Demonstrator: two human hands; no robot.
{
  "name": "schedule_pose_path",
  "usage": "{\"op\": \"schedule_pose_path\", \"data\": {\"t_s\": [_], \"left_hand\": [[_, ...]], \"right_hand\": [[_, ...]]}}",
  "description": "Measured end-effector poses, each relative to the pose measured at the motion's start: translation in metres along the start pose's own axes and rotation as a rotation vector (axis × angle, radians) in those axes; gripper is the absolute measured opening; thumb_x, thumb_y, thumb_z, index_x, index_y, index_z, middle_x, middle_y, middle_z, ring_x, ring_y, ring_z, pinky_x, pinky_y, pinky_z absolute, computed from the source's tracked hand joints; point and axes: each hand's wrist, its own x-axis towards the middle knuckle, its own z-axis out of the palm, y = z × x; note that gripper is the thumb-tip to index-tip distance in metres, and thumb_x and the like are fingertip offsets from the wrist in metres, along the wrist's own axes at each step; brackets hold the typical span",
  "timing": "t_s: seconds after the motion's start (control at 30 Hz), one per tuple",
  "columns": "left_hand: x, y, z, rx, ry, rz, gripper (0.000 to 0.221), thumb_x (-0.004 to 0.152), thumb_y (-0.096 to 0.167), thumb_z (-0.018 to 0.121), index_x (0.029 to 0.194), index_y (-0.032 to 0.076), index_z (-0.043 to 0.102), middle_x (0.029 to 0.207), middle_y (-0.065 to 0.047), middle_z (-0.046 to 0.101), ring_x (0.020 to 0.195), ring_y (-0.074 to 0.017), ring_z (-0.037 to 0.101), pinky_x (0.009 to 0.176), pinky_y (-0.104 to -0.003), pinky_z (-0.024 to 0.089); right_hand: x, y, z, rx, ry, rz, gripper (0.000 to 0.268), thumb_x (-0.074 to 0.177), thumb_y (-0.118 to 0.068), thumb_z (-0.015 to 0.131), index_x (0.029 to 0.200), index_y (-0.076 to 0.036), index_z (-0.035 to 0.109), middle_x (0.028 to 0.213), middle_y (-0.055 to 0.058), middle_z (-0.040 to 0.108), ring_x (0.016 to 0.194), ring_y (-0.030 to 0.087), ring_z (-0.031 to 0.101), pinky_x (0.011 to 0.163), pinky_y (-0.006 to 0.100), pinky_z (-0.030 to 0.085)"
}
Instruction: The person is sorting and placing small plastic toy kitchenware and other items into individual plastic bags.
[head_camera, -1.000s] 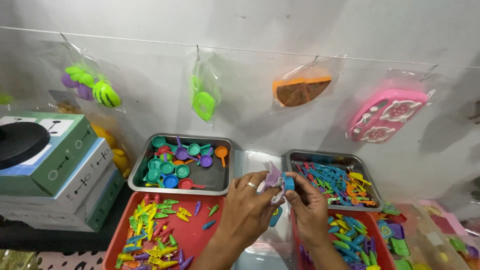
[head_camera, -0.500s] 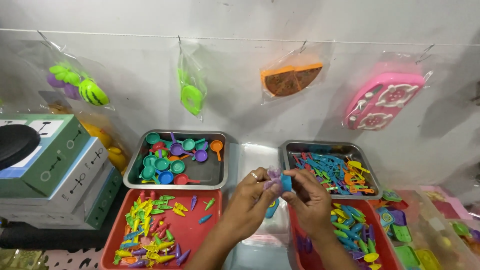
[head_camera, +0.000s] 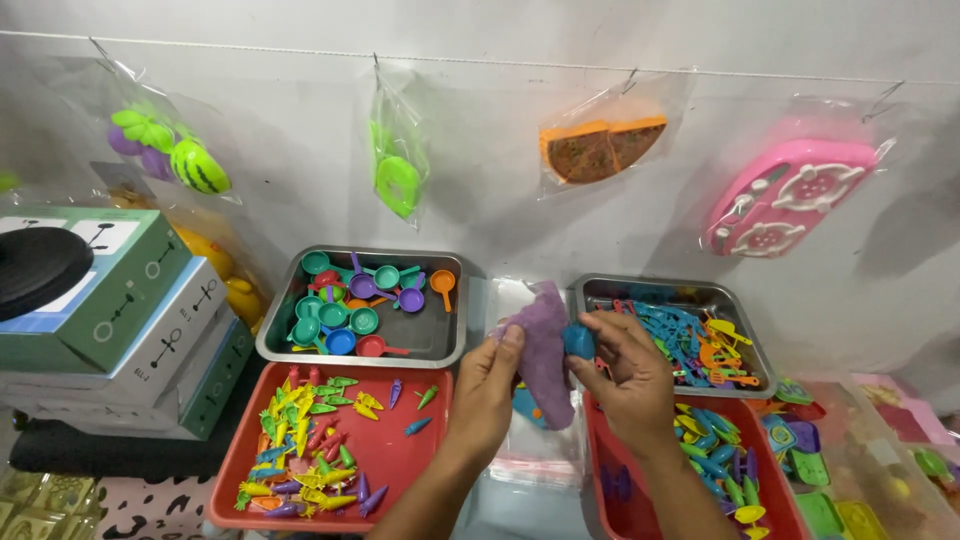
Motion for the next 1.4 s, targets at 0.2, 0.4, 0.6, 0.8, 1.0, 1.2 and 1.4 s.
{"op": "schedule_pose_path", "data": {"t_s": [0.2,0.4,0.6,0.8,1.0,1.2,1.4], "left_hand": [[0.002,0.02,-0.003,0.149,-0.429,0.216,0.061,0.093,0.018,0.025,0.14,-0.006,0.055,0.154,-0.021,0.047,0.136,-0.0319,0.049,0.108,-0.04,0.043],[0.008,0.013,-0.014,0.202,-0.473,0.109,0.061,0.078,-0.01,0.04,0.136,-0.008,0.058,0.151,-0.02,0.051,0.134,-0.0272,0.052,0.104,-0.03,0.044],[0.012,0.004,-0.016,0.287,-0.393,-0.009,0.036,0.098,0.009,0.058,0.129,-0.007,0.064,0.123,-0.011,0.065,0.098,-0.0146,0.063,0.086,-0.026,0.052],[0.01,0.01,-0.01,0.303,-0.359,-0.064,0.044,0.093,-0.005,0.054,0.135,-0.003,0.067,0.096,-0.003,0.073,0.079,-0.006,0.06,0.067,-0.018,0.048],[0.004,0.029,0.004,0.704,-0.163,0.007,0.039,0.074,0.011,0.082,0.11,-0.002,0.076,0.085,-0.008,0.081,0.068,-0.0118,0.069,0.059,-0.024,0.058],[-0.005,0.025,0.015,0.954,-0.029,-0.001,0.025,0.076,0.023,0.074,0.093,0.004,0.071,0.064,-0.005,0.07,0.051,-0.0145,0.058,0.05,-0.031,0.05],[-0.001,0.008,0.011,0.655,0.037,0.072,0.018,0.086,0.02,0.066,0.082,0.002,0.066,0.06,-0.002,0.057,0.054,-0.0107,0.043,0.048,-0.028,0.039]], "right_hand": [[-0.006,0.003,-0.009,-0.074,0.045,0.048,0.067,0.068,0.009,0.084,0.127,0.0,0.056,0.112,0.011,0.067,0.103,0.019,0.065,0.098,0.032,0.055],[-0.005,-0.015,-0.011,-0.019,-0.04,-0.027,0.053,0.07,0.02,0.074,0.118,0.001,0.066,0.123,0.011,0.066,0.1,0.019,0.067,0.094,0.031,0.059],[-0.003,-0.032,-0.002,-0.361,-0.014,0.011,0.058,0.066,0.011,0.077,0.119,-0.004,0.062,0.101,0.007,0.075,0.079,0.012,0.071,0.069,0.023,0.058],[-0.012,-0.021,0.001,-0.382,-0.017,-0.137,0.067,0.068,0.006,0.083,0.116,-0.009,0.038,0.12,0.014,0.075,0.086,0.014,0.074,0.067,0.023,0.059],[-0.016,0.005,0.0,-0.602,-0.042,-0.156,0.064,0.063,-0.008,0.088,0.116,-0.006,0.052,0.109,0.006,0.073,0.097,0.018,0.075,0.093,0.031,0.061],[-0.019,0.017,0.008,-0.513,-0.07,-0.259,0.065,0.066,-0.006,0.086,0.116,-0.008,0.045,0.123,0.011,0.068,0.109,0.021,0.07,0.095,0.032,0.056],[-0.015,0.005,0.012,-0.213,-0.011,-0.096,0.078,0.067,0.004,0.086,0.127,-0.009,0.038,0.12,0.011,0.074,0.105,0.019,0.07,0.096,0.033,0.057]]}}
